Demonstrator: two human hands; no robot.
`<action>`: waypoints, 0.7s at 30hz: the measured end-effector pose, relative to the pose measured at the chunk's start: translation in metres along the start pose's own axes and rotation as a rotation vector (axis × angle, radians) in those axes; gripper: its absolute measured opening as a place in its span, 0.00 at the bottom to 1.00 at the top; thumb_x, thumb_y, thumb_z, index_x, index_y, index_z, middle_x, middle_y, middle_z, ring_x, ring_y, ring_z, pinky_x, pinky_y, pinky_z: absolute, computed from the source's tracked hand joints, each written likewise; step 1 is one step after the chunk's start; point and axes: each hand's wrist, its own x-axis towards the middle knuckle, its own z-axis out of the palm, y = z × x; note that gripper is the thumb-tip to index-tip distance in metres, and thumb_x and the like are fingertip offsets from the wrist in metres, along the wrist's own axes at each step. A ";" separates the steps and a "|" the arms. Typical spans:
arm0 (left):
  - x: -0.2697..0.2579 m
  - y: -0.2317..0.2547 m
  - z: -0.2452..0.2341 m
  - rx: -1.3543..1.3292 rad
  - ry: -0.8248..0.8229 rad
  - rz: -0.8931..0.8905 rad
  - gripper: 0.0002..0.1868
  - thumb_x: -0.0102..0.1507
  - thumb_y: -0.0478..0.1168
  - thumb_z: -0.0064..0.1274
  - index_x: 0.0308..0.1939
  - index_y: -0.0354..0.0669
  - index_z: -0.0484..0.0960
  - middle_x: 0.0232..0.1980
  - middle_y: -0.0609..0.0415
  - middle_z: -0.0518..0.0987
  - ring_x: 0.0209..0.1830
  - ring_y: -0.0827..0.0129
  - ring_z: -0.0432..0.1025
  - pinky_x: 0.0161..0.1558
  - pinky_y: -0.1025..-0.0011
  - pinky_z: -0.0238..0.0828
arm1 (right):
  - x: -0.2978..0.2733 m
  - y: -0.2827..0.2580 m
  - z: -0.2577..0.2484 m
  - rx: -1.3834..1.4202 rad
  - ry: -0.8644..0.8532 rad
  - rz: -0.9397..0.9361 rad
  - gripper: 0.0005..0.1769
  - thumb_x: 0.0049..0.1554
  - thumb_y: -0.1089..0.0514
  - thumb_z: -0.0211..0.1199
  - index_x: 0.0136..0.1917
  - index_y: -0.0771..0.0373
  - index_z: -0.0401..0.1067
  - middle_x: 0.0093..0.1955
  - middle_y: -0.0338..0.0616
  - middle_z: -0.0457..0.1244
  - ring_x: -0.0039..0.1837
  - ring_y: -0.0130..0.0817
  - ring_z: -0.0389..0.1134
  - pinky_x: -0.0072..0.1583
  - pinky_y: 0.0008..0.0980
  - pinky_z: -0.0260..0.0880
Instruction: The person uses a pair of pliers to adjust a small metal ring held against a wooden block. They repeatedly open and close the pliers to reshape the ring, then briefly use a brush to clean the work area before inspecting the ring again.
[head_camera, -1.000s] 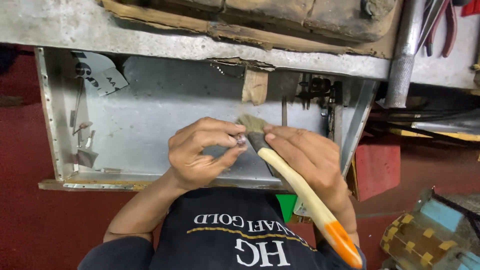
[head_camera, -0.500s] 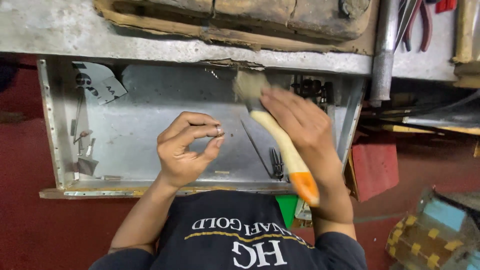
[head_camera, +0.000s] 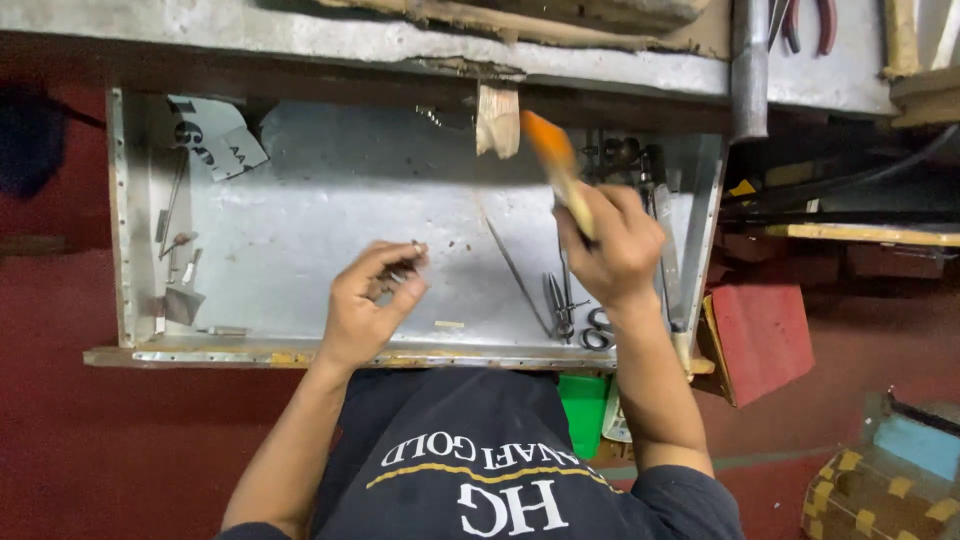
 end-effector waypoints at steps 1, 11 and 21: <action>-0.010 -0.010 -0.003 0.009 -0.059 -0.125 0.20 0.63 0.38 0.65 0.58 0.34 0.83 0.48 0.42 0.83 0.43 0.64 0.79 0.40 0.72 0.81 | 0.004 -0.004 -0.004 -0.113 -0.132 -0.033 0.14 0.56 0.51 0.78 0.52 0.54 0.79 0.44 0.35 0.67 0.37 0.35 0.71 0.40 0.31 0.73; -0.036 0.001 -0.007 0.310 -0.402 -0.437 0.28 0.65 0.43 0.61 0.66 0.32 0.77 0.49 0.27 0.84 0.42 0.44 0.83 0.43 0.50 0.81 | 0.080 -0.043 0.022 0.242 0.243 -0.212 0.12 0.70 0.57 0.62 0.54 0.70 0.78 0.57 0.54 0.73 0.58 0.54 0.76 0.57 0.39 0.75; -0.037 -0.008 0.006 -0.071 -0.162 -0.456 0.25 0.68 0.43 0.50 0.67 0.33 0.76 0.55 0.29 0.80 0.57 0.39 0.76 0.61 0.46 0.73 | -0.048 -0.087 0.007 0.558 -0.160 0.318 0.22 0.56 0.50 0.77 0.54 0.69 0.76 0.45 0.58 0.71 0.48 0.54 0.74 0.53 0.44 0.74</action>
